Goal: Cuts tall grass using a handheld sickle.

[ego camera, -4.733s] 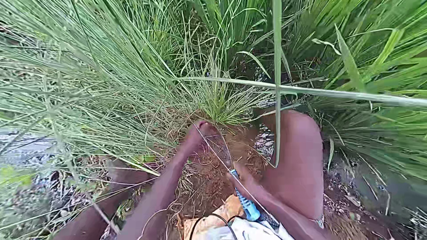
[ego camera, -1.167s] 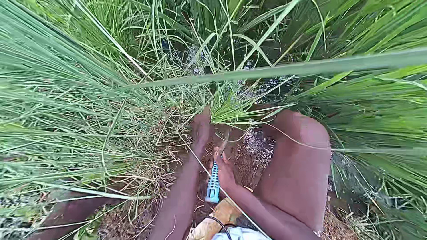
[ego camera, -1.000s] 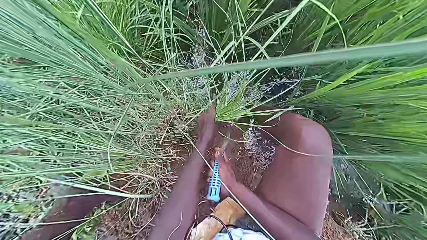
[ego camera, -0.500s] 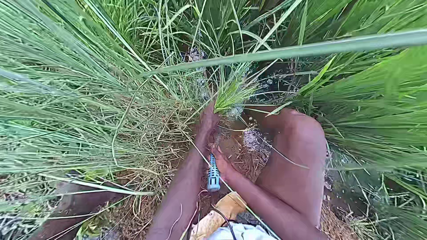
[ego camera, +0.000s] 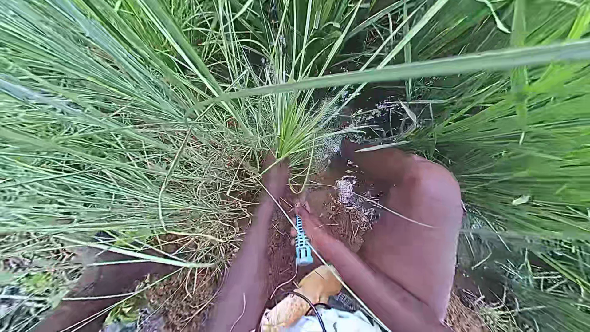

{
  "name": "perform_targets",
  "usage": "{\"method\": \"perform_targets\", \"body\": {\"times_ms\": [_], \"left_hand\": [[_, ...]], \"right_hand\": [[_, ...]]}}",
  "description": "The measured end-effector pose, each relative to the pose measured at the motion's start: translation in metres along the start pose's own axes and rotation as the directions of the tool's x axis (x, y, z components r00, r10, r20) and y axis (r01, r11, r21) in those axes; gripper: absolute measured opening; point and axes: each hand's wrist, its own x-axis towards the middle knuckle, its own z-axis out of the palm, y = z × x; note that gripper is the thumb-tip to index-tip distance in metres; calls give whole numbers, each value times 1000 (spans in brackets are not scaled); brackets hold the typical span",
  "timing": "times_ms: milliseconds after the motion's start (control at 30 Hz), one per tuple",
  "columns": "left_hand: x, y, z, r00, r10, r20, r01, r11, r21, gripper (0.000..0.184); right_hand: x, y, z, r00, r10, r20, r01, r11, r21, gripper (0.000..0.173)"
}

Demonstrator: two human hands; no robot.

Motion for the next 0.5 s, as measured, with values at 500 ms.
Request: {"method": "perform_targets", "body": {"times_ms": [500], "left_hand": [[-41, 10, -35, 993, -40, -114, 17, 979, -201, 43]], "right_hand": [[-79, 33, -31, 998, -57, 28, 58, 998, -32, 31]]}}
